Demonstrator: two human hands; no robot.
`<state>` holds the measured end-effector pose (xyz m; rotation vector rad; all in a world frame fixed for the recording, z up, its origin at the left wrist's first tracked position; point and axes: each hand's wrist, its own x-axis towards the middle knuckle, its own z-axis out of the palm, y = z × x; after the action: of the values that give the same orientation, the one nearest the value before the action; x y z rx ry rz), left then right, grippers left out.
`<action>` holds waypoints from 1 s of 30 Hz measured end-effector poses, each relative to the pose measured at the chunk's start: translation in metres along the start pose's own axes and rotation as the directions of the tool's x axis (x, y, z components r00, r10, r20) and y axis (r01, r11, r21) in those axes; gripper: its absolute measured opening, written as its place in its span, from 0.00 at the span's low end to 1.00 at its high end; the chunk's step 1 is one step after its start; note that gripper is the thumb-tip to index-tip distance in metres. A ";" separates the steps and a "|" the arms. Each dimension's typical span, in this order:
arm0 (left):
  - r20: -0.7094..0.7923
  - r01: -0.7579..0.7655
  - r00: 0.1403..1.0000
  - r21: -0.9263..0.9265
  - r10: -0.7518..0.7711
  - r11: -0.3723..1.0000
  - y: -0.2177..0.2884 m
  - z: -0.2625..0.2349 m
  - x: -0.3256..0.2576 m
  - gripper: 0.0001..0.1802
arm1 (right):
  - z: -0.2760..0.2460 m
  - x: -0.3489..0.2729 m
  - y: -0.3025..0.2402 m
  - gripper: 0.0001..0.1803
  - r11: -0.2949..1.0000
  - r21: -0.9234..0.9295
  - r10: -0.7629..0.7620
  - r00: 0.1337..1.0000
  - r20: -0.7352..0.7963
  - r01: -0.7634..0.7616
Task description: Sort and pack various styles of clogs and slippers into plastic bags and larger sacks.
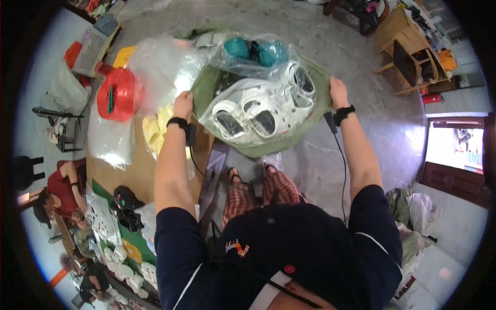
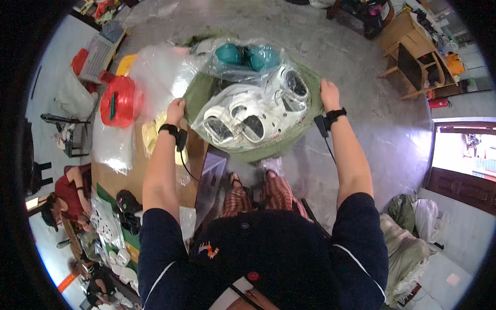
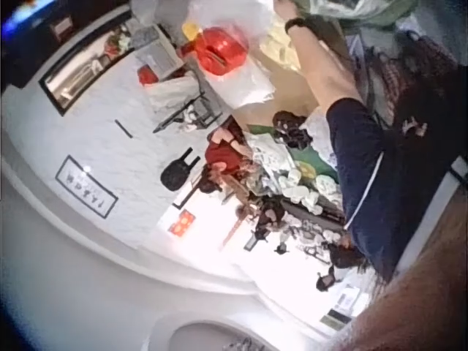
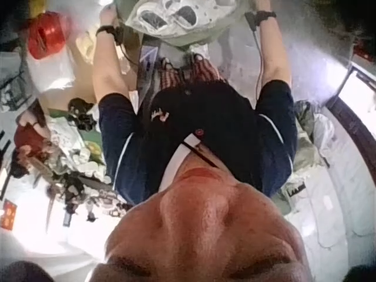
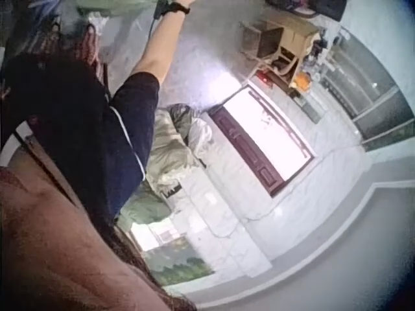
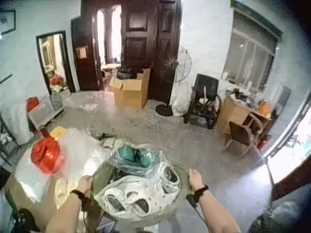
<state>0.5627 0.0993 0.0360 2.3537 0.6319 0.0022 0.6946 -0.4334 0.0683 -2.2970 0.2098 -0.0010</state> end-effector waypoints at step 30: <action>0.065 -0.235 0.962 -0.298 0.266 0.925 0.015 -0.145 -0.267 0.21 | 0.057 -0.247 0.120 0.14 0.919 0.320 0.366 0.797 -0.480 -0.230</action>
<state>0.3093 0.0625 0.1997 2.1185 0.2547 0.0807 0.4367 -0.4329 -0.0422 -1.9403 0.8191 -0.4841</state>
